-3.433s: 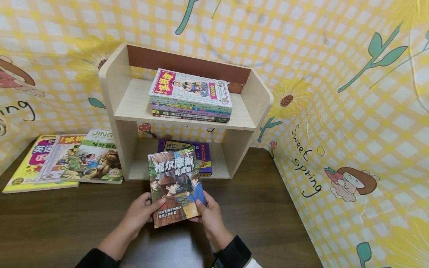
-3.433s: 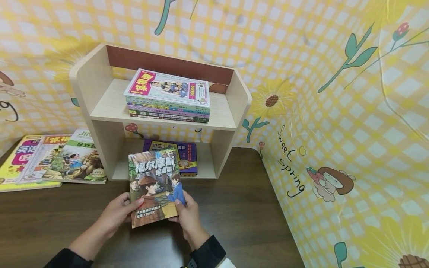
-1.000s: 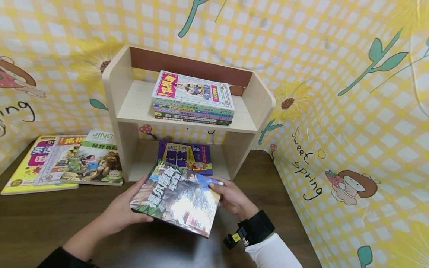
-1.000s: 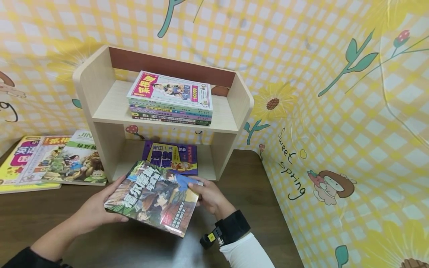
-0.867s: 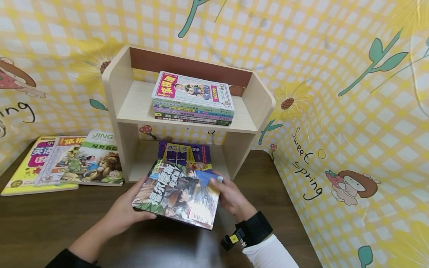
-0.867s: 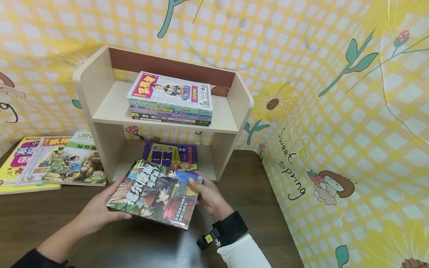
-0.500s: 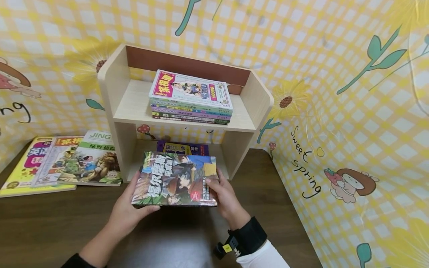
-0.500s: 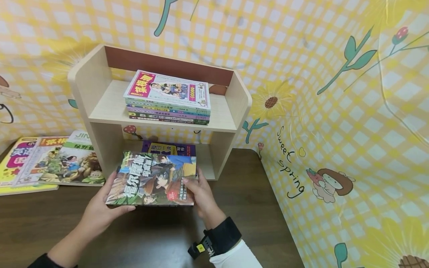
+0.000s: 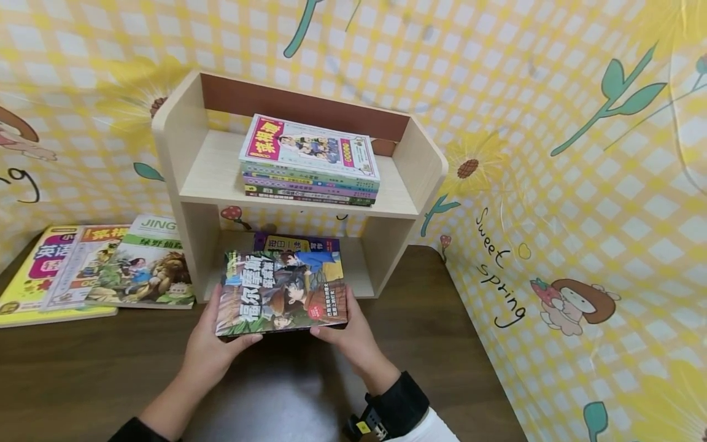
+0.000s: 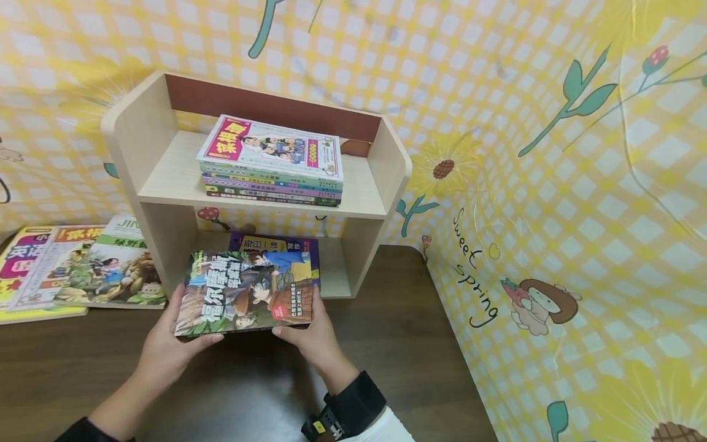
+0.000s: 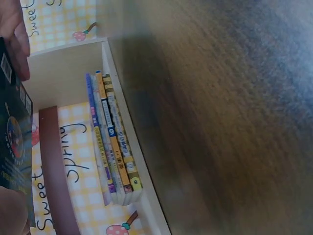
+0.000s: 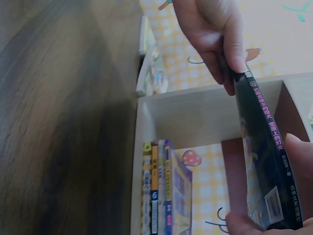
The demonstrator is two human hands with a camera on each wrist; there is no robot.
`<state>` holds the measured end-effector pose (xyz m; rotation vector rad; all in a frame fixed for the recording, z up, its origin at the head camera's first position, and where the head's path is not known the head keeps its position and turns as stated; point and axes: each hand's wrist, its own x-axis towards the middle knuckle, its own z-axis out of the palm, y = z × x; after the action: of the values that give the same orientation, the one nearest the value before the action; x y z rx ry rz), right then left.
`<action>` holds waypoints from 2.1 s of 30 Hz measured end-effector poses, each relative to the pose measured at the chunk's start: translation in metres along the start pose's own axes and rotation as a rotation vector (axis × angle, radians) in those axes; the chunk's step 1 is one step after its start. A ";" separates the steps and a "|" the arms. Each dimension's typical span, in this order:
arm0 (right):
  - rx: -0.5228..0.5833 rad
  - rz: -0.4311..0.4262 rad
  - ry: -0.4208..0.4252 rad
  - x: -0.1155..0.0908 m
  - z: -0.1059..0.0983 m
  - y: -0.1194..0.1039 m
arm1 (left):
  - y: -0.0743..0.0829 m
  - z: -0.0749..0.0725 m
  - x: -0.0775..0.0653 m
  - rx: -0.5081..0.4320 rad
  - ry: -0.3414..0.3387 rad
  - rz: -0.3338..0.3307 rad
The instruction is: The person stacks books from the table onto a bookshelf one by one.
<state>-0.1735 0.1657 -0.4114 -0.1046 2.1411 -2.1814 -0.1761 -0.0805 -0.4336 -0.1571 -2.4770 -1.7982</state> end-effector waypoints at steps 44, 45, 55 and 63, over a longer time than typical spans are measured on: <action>-0.206 0.058 0.159 0.047 -0.004 0.080 | -0.070 0.025 0.059 0.175 -0.250 -0.095; -0.229 0.049 0.165 0.049 -0.004 0.081 | -0.069 0.025 0.061 0.182 -0.252 -0.086; -0.416 0.032 0.188 0.064 -0.003 0.087 | -0.065 0.023 0.079 0.233 -0.290 -0.055; -0.576 0.043 0.222 0.075 -0.006 0.084 | -0.065 0.028 0.095 0.251 -0.300 -0.086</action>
<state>-0.2473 0.1625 -0.4957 0.1551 2.8004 -1.5494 -0.2787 -0.0703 -0.4925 -0.3297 -2.9336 -1.5729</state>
